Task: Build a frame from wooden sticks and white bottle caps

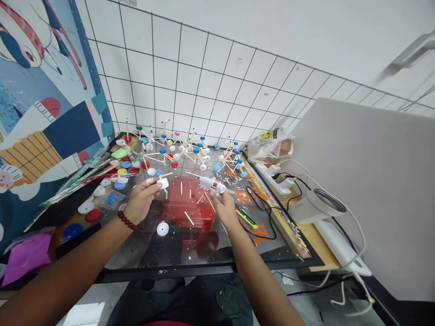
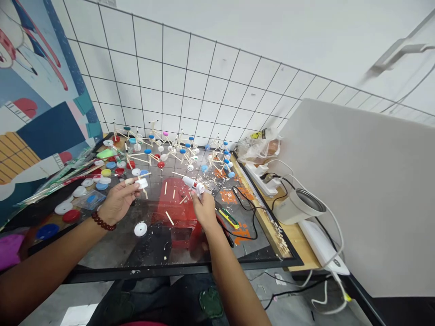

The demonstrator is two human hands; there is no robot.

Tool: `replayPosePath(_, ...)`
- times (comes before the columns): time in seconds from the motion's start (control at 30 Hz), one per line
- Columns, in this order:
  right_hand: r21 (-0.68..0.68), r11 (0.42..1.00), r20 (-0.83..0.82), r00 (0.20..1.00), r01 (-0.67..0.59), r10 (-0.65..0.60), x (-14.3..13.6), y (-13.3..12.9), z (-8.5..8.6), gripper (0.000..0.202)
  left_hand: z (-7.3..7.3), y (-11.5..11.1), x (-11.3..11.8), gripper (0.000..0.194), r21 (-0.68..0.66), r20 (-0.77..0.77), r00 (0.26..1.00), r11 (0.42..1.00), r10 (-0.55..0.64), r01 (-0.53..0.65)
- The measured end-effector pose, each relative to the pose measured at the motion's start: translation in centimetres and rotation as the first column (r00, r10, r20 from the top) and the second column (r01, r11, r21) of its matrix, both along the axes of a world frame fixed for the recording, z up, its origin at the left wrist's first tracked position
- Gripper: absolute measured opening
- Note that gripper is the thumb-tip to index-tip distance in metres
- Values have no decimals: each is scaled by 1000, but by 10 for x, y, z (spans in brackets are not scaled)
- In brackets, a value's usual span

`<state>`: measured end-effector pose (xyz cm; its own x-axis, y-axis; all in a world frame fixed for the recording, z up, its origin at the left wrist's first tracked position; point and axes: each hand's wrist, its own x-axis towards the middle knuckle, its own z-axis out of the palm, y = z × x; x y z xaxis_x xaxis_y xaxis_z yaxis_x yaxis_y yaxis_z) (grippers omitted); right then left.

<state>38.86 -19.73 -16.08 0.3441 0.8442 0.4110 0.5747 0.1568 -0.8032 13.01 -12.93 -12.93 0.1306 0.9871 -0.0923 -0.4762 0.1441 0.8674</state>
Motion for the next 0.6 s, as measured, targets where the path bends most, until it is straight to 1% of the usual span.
replayPosePath(0.13, -64, 995, -79, 994, 75, -80, 14, 18, -4, 38, -1, 1, 0, 36, -3, 7, 1000, 1000, -6, 6)
replayPosePath(0.27, -125, 985, -105, 985, 121, -134, 25, 22, -3, 37, -4, 3, -1, 38, -11, 8, 1000, 1000, -8, 8)
replayPosePath(0.43, -148, 985, -63, 993, 87, -97, 22, 25, -3, 32, -6, 4, -2, 38, 1, 3, 1000, 1000, -22, 22)
replayPosePath(0.6, -135, 990, -92, 994, 38, -51, 7, 41, 1, 30, -4, 2, -2, 41, -11, 8, 1000, 1000, -28, 28)
